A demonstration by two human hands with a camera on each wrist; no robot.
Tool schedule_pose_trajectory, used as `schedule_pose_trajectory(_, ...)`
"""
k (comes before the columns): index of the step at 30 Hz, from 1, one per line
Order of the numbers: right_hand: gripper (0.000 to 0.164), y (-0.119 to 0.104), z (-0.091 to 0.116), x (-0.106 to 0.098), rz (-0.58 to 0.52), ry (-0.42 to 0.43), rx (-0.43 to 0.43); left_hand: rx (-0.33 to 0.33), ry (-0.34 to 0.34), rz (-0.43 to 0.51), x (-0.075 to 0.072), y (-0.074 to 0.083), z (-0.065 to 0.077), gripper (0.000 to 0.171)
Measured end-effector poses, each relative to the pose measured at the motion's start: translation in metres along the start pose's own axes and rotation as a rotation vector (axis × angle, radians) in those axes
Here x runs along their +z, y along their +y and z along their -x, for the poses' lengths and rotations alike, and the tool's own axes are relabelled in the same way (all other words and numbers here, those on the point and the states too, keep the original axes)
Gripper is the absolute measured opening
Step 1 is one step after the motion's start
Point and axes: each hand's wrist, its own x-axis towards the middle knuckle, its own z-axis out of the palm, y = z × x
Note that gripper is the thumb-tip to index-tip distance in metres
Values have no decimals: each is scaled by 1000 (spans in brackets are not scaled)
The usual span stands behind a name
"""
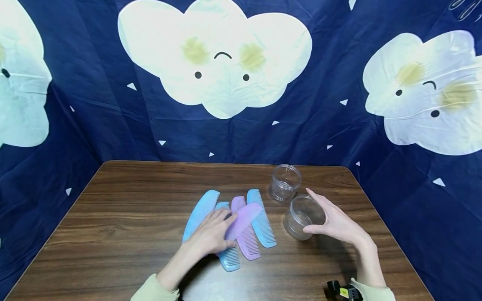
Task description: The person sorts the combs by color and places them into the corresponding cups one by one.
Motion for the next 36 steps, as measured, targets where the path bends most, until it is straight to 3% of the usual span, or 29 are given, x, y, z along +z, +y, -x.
schedule_pose_trajectory(16,110,4,-3,6,25,16,24,47,72,-70,1,4,-5,74)
schedule_pose_trajectory(28,108,-3,-7,13,6,28,23,-3,72,-53,0,9,-7,69)
schedule_pose_trajectory(36,108,-7,-11,17,-15,32,52,-51,68,7,0,7,-11,72)
